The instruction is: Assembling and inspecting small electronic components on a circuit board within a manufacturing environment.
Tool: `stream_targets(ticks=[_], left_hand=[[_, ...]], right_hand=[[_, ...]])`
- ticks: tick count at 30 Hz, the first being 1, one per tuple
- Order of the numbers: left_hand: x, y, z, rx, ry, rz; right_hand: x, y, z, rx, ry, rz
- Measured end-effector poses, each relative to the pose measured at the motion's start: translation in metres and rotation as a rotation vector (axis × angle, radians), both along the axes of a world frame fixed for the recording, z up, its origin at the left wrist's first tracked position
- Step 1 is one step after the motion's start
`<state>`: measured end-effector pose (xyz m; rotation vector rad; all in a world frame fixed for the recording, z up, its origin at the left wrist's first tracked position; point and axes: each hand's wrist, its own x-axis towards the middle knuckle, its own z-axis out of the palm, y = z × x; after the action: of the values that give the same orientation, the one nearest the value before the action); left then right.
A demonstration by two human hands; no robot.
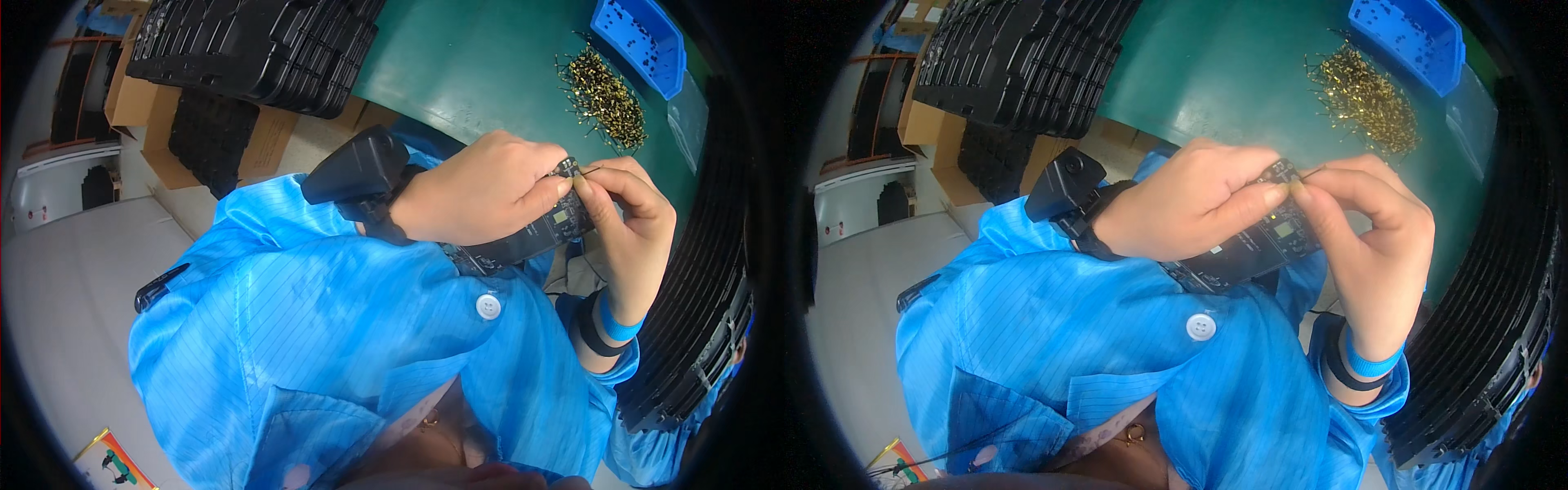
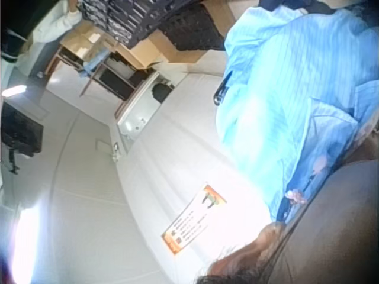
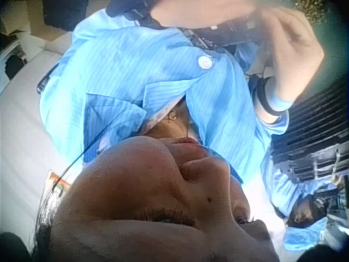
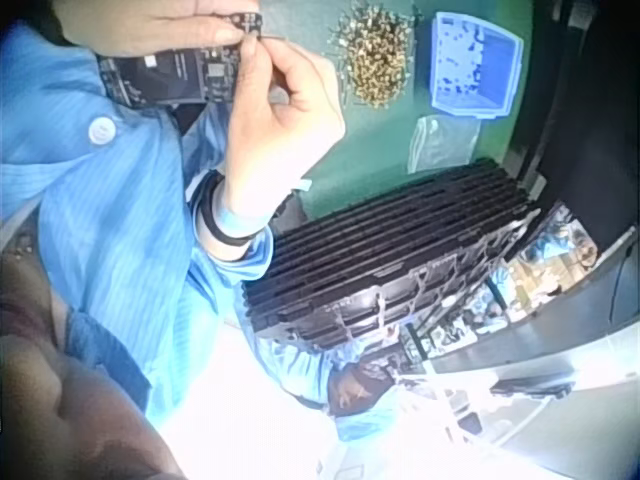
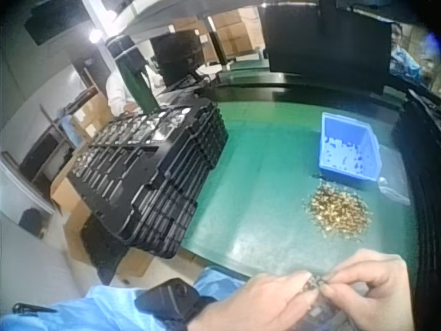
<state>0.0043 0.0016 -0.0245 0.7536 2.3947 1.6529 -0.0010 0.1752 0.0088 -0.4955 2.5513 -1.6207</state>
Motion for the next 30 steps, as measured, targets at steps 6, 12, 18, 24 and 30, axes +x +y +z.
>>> stream_targets(ticks=[6, 12, 18, 24, 30], left_hand=[[0.0, -0.0005, 0.0012, -0.016, 0.006, -0.011], [-0.0005, -0.0006, 0.0005, -0.007, 0.007, -0.033], [0.0022, -0.0015, 0.0016, -0.011, -0.021, -0.025], [0.0027, -0.0004, 0.0029, -0.002, -0.012, -0.02], [0.0028, -0.0012, 0.0026, -0.004, -0.014, -0.021]], right_hand=[[0.0012, 0.0008, -0.0011, -0.019, -0.007, -0.002], [0.002, 0.0022, -0.0038, -0.066, -0.024, -0.008], [0.0038, 0.0, -0.0026, -0.076, -0.031, -0.007], [0.0056, -0.0008, -0.0003, -0.072, -0.046, -0.03], [0.0051, -0.0005, -0.0022, -0.091, -0.031, -0.02]])
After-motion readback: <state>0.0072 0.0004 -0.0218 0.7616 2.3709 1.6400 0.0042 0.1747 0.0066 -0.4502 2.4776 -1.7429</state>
